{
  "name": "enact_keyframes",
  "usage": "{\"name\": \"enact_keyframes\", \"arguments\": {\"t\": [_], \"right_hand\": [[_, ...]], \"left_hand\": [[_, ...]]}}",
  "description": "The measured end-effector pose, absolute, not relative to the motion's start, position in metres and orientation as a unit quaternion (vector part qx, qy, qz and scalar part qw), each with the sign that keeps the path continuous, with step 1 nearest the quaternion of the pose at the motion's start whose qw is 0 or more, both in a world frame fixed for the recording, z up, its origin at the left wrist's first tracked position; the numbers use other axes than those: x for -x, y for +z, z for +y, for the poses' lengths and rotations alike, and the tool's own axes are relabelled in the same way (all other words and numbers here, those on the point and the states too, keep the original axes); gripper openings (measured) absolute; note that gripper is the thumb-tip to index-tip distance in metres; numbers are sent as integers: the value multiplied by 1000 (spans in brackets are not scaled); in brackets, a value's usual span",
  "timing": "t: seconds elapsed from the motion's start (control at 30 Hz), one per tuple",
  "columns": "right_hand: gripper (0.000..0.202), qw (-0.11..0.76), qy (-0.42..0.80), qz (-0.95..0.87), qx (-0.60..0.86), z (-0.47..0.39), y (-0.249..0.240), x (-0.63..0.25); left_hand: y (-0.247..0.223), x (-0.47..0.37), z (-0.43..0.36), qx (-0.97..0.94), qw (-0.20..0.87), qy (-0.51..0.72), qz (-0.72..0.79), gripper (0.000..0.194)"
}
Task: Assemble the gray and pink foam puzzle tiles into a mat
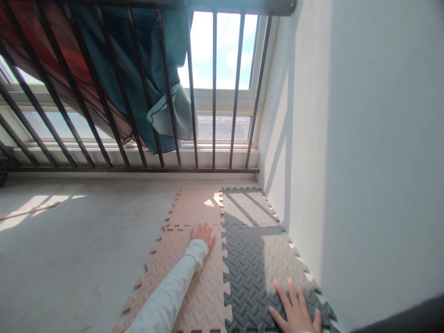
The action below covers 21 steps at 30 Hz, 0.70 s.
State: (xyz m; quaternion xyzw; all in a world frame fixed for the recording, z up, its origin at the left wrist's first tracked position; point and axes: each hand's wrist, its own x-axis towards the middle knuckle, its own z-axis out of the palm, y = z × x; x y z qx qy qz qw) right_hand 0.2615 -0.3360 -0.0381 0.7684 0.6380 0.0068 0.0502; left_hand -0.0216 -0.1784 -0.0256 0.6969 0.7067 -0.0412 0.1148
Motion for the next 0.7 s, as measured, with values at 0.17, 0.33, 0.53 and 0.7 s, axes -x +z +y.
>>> {"name": "enact_keyframes", "arguments": {"t": [0.17, 0.33, 0.53, 0.7], "right_hand": [[47, 48, 13, 638, -768, -335, -38, -261], [48, 49, 8, 640, -767, -336, -31, -259], [47, 51, 11, 640, -766, -336, -30, -259], [48, 43, 12, 644, -764, -335, -37, -263]], "left_hand": [[-32, 41, -181, -603, 83, -48, 792, 66], [-33, 62, -189, -604, 74, -38, 793, 63], [-20, 69, -188, -592, 100, -52, 798, 60], [-23, 79, -188, -603, 81, -45, 792, 78]]}}
